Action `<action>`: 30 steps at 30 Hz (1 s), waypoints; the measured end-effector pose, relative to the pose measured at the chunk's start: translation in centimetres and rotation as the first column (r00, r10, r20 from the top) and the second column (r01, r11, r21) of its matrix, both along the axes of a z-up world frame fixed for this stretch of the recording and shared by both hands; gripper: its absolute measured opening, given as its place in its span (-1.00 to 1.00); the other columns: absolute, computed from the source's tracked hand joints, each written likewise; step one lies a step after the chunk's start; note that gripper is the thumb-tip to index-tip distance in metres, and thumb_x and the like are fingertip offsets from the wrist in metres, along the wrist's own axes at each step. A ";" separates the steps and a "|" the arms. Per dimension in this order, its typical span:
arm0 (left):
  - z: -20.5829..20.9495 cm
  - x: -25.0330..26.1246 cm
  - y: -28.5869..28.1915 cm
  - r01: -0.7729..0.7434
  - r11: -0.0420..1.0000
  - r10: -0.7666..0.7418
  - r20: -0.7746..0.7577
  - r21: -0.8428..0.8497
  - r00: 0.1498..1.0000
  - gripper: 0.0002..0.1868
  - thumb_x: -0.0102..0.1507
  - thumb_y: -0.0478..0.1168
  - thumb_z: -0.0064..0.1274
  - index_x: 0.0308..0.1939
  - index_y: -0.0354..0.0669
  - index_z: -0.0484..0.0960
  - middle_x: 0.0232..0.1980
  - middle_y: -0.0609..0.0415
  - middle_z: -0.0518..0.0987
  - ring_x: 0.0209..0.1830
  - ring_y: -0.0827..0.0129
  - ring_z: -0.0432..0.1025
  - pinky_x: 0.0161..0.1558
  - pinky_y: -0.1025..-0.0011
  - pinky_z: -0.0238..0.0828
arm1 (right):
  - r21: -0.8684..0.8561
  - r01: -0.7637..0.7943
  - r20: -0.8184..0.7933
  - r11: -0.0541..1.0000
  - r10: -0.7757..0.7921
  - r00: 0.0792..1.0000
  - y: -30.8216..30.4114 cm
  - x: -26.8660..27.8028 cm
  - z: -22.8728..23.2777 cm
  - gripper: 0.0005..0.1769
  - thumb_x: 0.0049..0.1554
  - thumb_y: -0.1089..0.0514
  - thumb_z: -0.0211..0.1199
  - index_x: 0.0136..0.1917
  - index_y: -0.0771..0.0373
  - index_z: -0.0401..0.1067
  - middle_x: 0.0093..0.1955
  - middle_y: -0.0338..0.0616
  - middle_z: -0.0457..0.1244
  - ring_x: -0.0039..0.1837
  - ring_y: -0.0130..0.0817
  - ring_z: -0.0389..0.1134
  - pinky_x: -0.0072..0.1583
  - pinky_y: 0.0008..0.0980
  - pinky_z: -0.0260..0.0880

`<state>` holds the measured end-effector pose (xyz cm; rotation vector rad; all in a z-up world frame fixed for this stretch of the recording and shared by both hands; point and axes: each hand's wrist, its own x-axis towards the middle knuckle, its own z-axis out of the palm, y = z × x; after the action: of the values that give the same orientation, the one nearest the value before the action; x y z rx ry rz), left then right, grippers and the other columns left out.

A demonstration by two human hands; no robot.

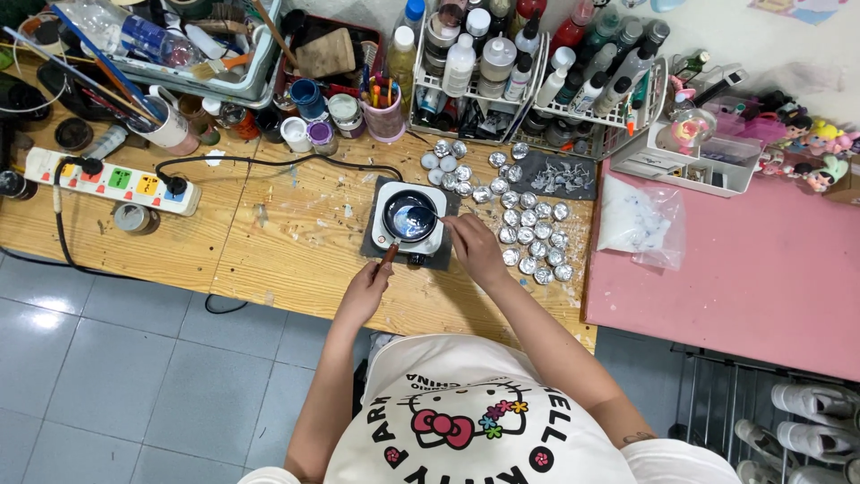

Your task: Melting wax pellets in a small pot on a heating plate and preparing containers for pouring.

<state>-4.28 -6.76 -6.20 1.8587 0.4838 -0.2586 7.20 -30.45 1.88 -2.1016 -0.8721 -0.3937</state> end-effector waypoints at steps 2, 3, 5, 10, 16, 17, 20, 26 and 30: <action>0.5 -0.1 -0.3 -0.008 1.000 0.008 -0.001 0.000 1.000 -0.57 0.38 0.08 -0.08 -0.12 -0.23 0.64 -0.49 0.11 0.46 -0.50 0.42 0.33 -0.39 0.40 0.26 | 0.046 0.039 -0.088 0.998 -0.035 0.996 0.2 0.1 -0.8 -0.88 0.30 0.28 0.21 0.11 0.30 0.48 -0.14 -0.06 0.32 -0.14 -0.22 0.37 -0.10 -0.28 0.39; 0.8 -0.1 -0.3 -0.011 1.000 0.011 -0.001 0.002 1.000 -0.58 0.38 0.08 -0.09 -0.13 -0.22 0.64 -0.49 0.11 0.47 -0.50 0.43 0.34 -0.38 0.41 0.27 | 0.089 0.087 -0.177 0.992 -0.070 0.982 0.3 0.2 -1.2 -0.87 0.32 0.27 0.18 0.10 0.32 0.49 -0.16 -0.07 0.34 -0.19 -0.28 0.37 -0.14 -0.32 0.38; 1.2 -0.3 -0.5 -0.015 1.000 0.015 -0.007 -0.007 1.000 -0.58 0.39 0.08 -0.09 -0.12 -0.22 0.63 -0.49 0.09 0.45 -0.50 0.41 0.32 -0.38 0.38 0.26 | 0.146 0.136 -0.282 0.980 -0.091 0.955 0.5 0.4 -2.2 -0.85 0.33 0.25 0.15 0.09 0.32 0.51 -0.19 -0.11 0.35 -0.22 -0.36 0.38 -0.17 -0.37 0.38; 2.3 -0.6 -0.9 -0.019 1.000 0.019 -0.014 0.001 1.000 -0.56 0.40 0.06 -0.07 -0.15 -0.32 0.60 -0.46 0.07 0.48 -0.48 0.37 0.36 -0.35 0.36 0.30 | 0.309 0.297 -0.589 0.904 -0.064 0.806 0.5 1.1 -4.1 -0.77 0.38 0.18 0.09 0.09 0.32 0.52 -0.26 -0.21 0.33 -0.29 -0.55 0.32 -0.24 -0.50 0.33; 0.8 -0.6 -0.9 -0.024 0.999 0.026 0.052 -0.028 0.998 -0.58 0.41 0.06 -0.09 -0.12 -0.26 0.62 -0.46 0.08 0.47 -0.48 0.40 0.34 -0.36 0.37 0.29 | 0.406 0.384 -0.745 0.829 0.057 0.664 0.1 1.6 -3.7 -0.70 0.40 0.12 0.02 0.08 0.35 0.50 -0.29 -0.27 0.27 -0.36 -0.62 0.21 -0.32 -0.55 0.24; 0.5 -0.5 -0.8 -0.018 0.999 0.019 0.035 -0.041 0.999 -0.57 0.41 0.06 -0.09 -0.13 -0.26 0.62 -0.46 0.09 0.47 -0.48 0.40 0.34 -0.36 0.37 0.29 | 0.409 0.396 -0.752 0.822 0.058 0.657 0.0 1.7 -3.6 -0.70 0.39 0.12 0.02 0.08 0.36 0.49 -0.30 -0.27 0.27 -0.38 -0.61 0.20 -0.33 -0.54 0.23; 0.0 -0.5 -0.8 -0.012 0.998 0.013 0.004 -0.059 1.000 -0.58 0.42 0.06 -0.12 -0.13 -0.25 0.62 -0.46 0.10 0.45 -0.48 0.41 0.32 -0.36 0.36 0.28 | 0.415 0.405 -0.749 0.815 0.054 0.660 -0.1 1.9 -3.5 -0.70 0.39 0.13 0.01 0.06 0.37 0.49 -0.31 -0.27 0.26 -0.39 -0.60 0.19 -0.34 -0.53 0.21; -0.9 -0.6 -1.1 -0.018 0.999 0.020 0.045 -0.046 0.999 -0.59 0.44 0.05 -0.15 -0.12 -0.25 0.58 -0.45 0.13 0.47 -0.47 0.42 0.34 -0.34 0.39 0.33 | 0.416 0.382 -0.707 0.825 0.030 0.707 -0.5 1.9 -3.5 -0.70 0.40 0.14 0.02 0.07 0.36 0.50 -0.30 -0.27 0.26 -0.35 -0.63 0.19 -0.32 -0.55 0.21; -0.6 -0.7 -1.6 -0.028 1.000 0.029 0.053 -0.014 0.998 -0.59 0.44 0.04 -0.16 -0.13 -0.25 0.57 -0.47 0.11 0.47 -0.49 0.41 0.35 -0.35 0.38 0.32 | 0.399 0.371 -0.689 0.838 0.007 0.725 -0.7 1.6 -3.4 -0.71 0.40 0.14 0.03 0.09 0.35 0.50 -0.29 -0.28 0.27 -0.34 -0.63 0.20 -0.30 -0.56 0.23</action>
<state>-5.03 -8.32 -6.80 1.8395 0.4705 -0.1922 8.80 -31.12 -1.48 -1.6215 -0.0823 0.0567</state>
